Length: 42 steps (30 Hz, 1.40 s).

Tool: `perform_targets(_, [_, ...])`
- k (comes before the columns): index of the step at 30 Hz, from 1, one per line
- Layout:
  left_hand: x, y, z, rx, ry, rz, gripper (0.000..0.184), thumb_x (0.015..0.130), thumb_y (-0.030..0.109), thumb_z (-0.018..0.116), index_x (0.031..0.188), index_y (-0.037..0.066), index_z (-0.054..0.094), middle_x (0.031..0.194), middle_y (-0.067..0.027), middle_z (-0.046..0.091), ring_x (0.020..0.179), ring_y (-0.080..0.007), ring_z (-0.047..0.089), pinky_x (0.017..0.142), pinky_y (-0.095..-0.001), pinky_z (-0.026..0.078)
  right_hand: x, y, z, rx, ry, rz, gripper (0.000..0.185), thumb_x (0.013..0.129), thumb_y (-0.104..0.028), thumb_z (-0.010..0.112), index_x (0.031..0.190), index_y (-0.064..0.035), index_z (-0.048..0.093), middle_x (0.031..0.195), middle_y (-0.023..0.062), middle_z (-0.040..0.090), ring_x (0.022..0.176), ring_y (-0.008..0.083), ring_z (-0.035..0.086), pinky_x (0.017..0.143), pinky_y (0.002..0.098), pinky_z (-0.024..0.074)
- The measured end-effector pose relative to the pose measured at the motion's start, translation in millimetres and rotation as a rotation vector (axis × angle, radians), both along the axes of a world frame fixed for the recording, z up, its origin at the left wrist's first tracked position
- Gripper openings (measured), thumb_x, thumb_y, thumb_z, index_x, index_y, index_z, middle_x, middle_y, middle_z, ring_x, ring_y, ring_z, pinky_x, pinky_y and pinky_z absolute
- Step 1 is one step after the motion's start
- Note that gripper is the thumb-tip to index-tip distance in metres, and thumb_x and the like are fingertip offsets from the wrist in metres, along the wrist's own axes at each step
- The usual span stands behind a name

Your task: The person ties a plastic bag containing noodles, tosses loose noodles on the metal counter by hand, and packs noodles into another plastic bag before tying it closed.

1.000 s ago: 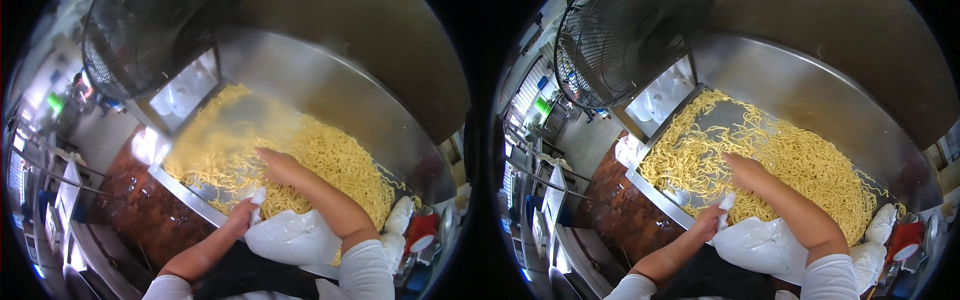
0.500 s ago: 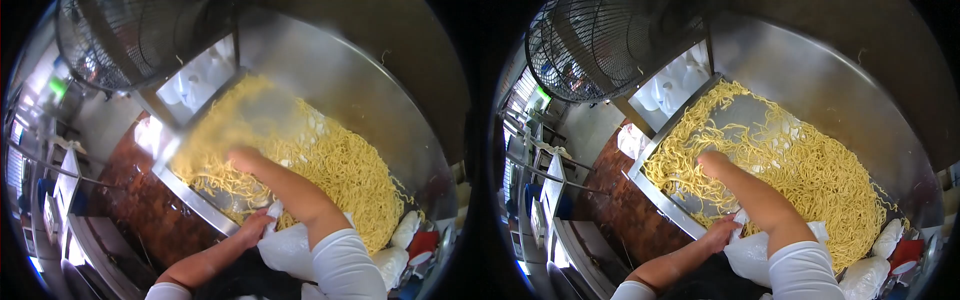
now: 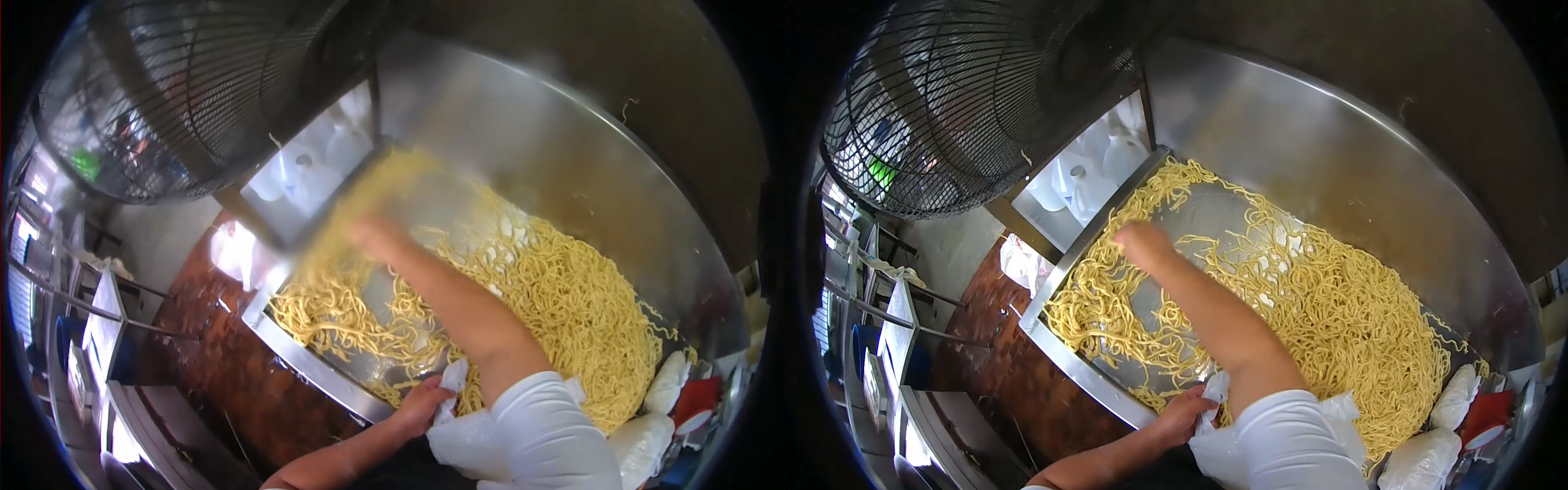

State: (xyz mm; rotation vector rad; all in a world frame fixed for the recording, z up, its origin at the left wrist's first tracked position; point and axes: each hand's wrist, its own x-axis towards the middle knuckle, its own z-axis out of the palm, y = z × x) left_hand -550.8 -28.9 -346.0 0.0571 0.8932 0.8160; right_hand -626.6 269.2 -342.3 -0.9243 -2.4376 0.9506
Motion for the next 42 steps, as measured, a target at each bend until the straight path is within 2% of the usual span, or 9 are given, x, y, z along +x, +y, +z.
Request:
perform_targets(6, [1.6,-2.3,-8.3,0.033,-0.067,0.084,0.023,0.087,0.004,0.055,0.11,0.003,0.056,0.089,-0.0055,0.063,0.07,-0.015,0.061,0.063,-0.0287,0.052,-58.2,-2.8,-40.7,0.32,-0.232,-0.016,0.032,0.079,-0.013,0.067,0.111,-0.0135,0.066,0.098,0.0169,0.066,0.093,0.0306,0.066,0.082,0.042,0.0528])
perform_targets(10, [-1.0,-3.6,-17.1,0.023,-0.11,0.04,0.023,0.088,0.004,0.055,0.11,0.003,0.056,0.089,-0.0053,0.062,0.071,-0.0154,0.06,0.063,-0.0287,0.052,-34.2,69.2,-104.6,-0.147,-0.08,0.144,0.04,0.079,-0.013,0.064,0.119,-0.0091,0.063,0.115,0.0186,0.063,0.098,0.0304,0.065,0.087,0.0394,0.0519])
perform_targets(12, [-5.6,-0.7,-13.3,0.017,-0.099,0.01,0.023,0.088,0.004,0.055,0.111,0.003,0.055,0.089,-0.0052,0.061,0.071,-0.0158,0.06,0.063,-0.0292,0.052,9.2,76.4,-33.6,-0.22,-0.159,-0.111,0.046,0.078,-0.021,0.064,0.122,-0.006,0.061,0.116,0.0221,0.063,0.102,0.034,0.064,0.09,0.0393,0.0503])
perform_targets(17, [-8.3,3.8,-8.1,-0.033,-0.121,-0.052,0.023,0.087,0.006,0.055,0.111,0.005,0.053,0.089,-0.0042,0.059,0.069,-0.0158,0.059,0.062,-0.0292,0.051,54.0,123.2,8.3,-0.042,-0.244,-0.435,0.052,0.077,-0.032,0.064,0.122,-0.005,0.063,0.127,0.0231,0.057,0.113,0.0327,0.059,0.097,0.0367,0.0461])
perform_targets(28, [-15.4,-5.0,-27.2,0.027,-0.25,-0.052,0.026,0.089,0.002,0.055,0.115,0.003,0.054,0.089,-0.0046,0.061,0.069,-0.0142,0.058,0.062,-0.0277,0.051,-38.5,94.3,-16.3,0.278,-0.538,-0.078,0.057,0.07,-0.034,0.073,0.123,-0.0172,0.063,0.123,0.0145,0.059,0.115,0.0325,0.055,0.098,0.0417,0.0453])
perform_targets(31, [-14.5,-0.5,-20.3,0.007,-0.242,-0.036,0.025,0.088,0.001,0.055,0.113,0.003,0.055,0.086,-0.0045,0.06,0.067,-0.0145,0.058,0.061,-0.0293,0.051,-27.5,61.9,-40.6,0.292,-0.27,-0.096,0.05,0.071,-0.019,0.072,0.12,-0.0163,0.064,0.113,0.013,0.064,0.102,0.0286,0.062,0.089,0.0402,0.0502])
perform_targets(33, [-13.7,-3.1,-20.1,-0.005,-0.198,-0.025,0.023,0.088,0.002,0.056,0.111,0.004,0.055,0.085,-0.0048,0.06,0.066,-0.0156,0.058,0.061,-0.0303,0.051,-8.2,49.0,-24.4,0.298,-0.283,-0.095,0.052,0.071,-0.016,0.072,0.122,-0.015,0.063,0.111,0.0131,0.066,0.096,0.0276,0.065,0.087,0.0388,0.0517])
perform_targets(37, [-15.1,-2.7,-19.2,-0.002,-0.233,0.006,0.02,0.088,0.004,0.055,0.108,0.005,0.054,0.087,-0.0056,0.059,0.065,-0.0169,0.058,0.061,-0.0311,0.051,69.8,40.6,27.0,-0.372,0.035,-0.21,0.052,0.073,-0.022,0.075,0.12,-0.0023,0.063,0.102,0.0127,0.069,0.077,0.0186,0.065,0.074,0.0309,0.0515])
perform_targets(42, [-17.9,1.2,-22.0,-0.08,-0.218,0.036,0.019,0.091,0.014,0.055,0.109,0.007,0.053,0.086,-0.005,0.057,0.066,-0.0188,0.058,0.061,-0.034,0.052,146.6,3.3,160.7,-0.397,-0.043,-0.274,0.051,0.073,-0.022,0.072,0.116,0.0036,0.063,0.093,0.0129,0.069,0.08,0.0158,0.062,0.072,0.0297,0.0498])
